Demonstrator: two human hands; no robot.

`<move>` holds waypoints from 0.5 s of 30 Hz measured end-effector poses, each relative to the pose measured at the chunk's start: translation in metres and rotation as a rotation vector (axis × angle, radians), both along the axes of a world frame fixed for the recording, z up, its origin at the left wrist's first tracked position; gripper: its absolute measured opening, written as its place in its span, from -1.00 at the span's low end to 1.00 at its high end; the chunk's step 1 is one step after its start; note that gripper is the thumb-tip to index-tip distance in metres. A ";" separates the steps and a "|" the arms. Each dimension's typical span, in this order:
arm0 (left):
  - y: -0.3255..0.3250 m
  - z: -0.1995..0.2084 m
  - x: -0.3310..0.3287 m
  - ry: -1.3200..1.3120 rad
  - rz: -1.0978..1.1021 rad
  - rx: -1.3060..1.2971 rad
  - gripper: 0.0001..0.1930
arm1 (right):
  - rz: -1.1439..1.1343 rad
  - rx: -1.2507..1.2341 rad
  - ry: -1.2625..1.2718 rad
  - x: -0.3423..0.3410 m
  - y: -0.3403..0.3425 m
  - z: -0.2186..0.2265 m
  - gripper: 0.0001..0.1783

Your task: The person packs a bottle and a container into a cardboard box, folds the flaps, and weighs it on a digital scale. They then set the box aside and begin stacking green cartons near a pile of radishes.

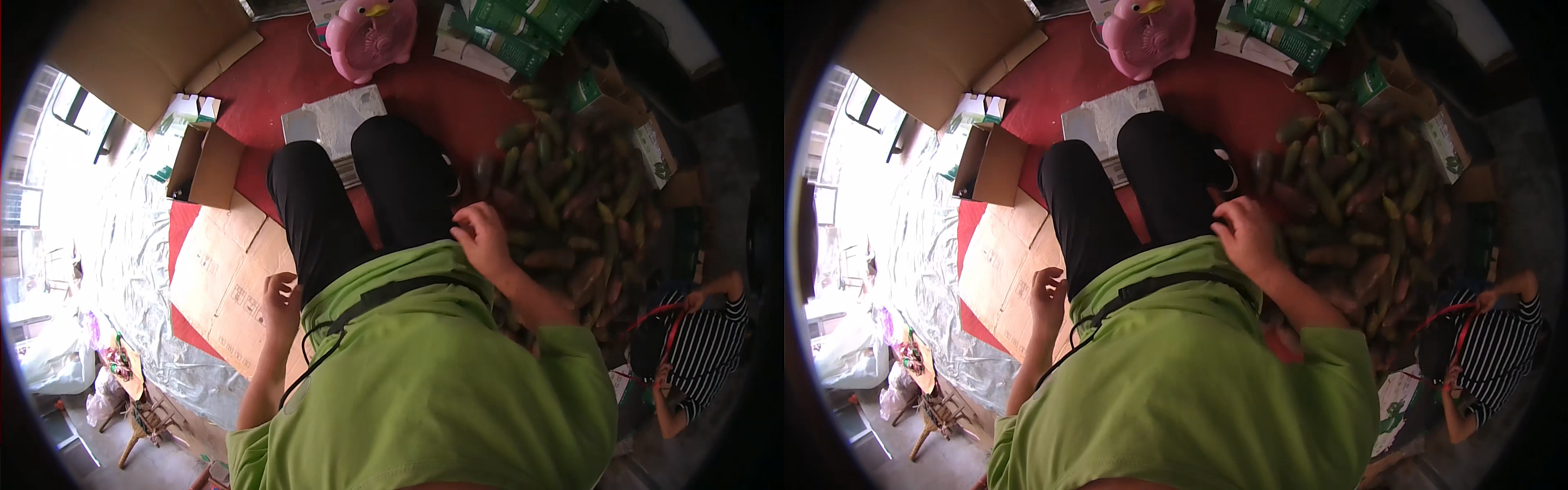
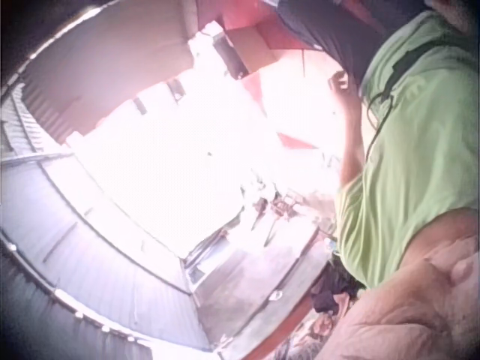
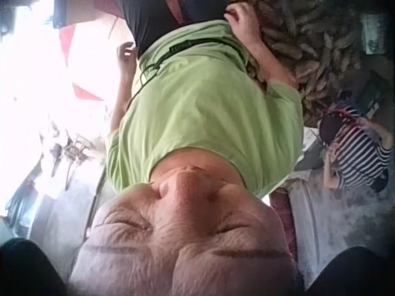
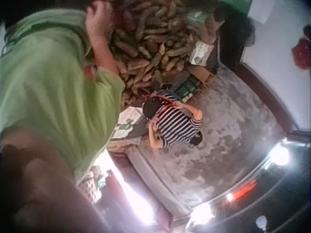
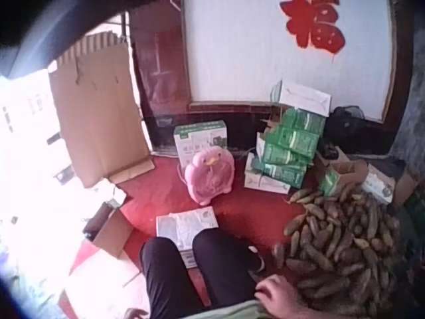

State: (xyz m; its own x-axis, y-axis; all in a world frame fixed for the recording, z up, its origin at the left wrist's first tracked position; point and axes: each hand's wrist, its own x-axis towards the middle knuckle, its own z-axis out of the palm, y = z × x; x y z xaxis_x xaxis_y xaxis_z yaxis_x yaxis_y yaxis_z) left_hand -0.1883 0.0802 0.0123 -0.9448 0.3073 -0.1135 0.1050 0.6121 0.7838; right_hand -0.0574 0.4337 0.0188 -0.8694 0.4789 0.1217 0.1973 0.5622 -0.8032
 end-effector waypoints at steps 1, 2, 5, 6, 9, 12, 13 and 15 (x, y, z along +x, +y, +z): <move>0.008 0.015 0.004 0.007 -0.001 0.006 -0.80 | 0.119 0.037 0.042 -0.001 -0.008 0.012 -0.84; 0.016 0.029 0.010 -0.052 -0.212 0.095 -0.79 | 0.269 -0.072 -0.001 -0.002 -0.016 0.021 -0.84; 0.054 0.077 0.026 -0.133 -0.689 0.130 -0.72 | 0.728 -0.137 -0.152 -0.006 -0.037 0.044 -0.81; 0.056 0.069 0.026 -0.099 -0.743 0.041 -0.64 | 0.749 -0.062 -0.164 -0.005 -0.040 0.043 -0.74; 0.070 0.071 0.020 -0.070 -0.807 0.040 -0.65 | 0.771 0.122 -0.087 -0.004 -0.033 0.030 -0.71; 0.074 0.057 0.020 -0.002 -0.877 -0.033 -0.63 | 0.777 0.091 -0.322 -0.008 -0.028 0.035 -0.75; 0.075 0.053 0.020 0.030 -0.910 -0.082 -0.63 | 0.753 0.045 -0.482 -0.011 -0.029 0.037 -0.78; 0.077 0.048 0.018 -0.037 -0.896 -0.097 -0.64 | 0.710 0.138 -0.403 -0.013 -0.039 0.029 -0.80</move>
State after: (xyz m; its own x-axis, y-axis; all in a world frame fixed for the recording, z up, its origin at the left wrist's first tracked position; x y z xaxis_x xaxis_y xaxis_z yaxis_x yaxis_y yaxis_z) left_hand -0.1704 0.1569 0.0604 -0.3504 0.9143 -0.2033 0.5502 0.3766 0.7453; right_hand -0.0702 0.3951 0.0477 -0.9490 -0.1970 -0.2463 0.0159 0.7499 -0.6613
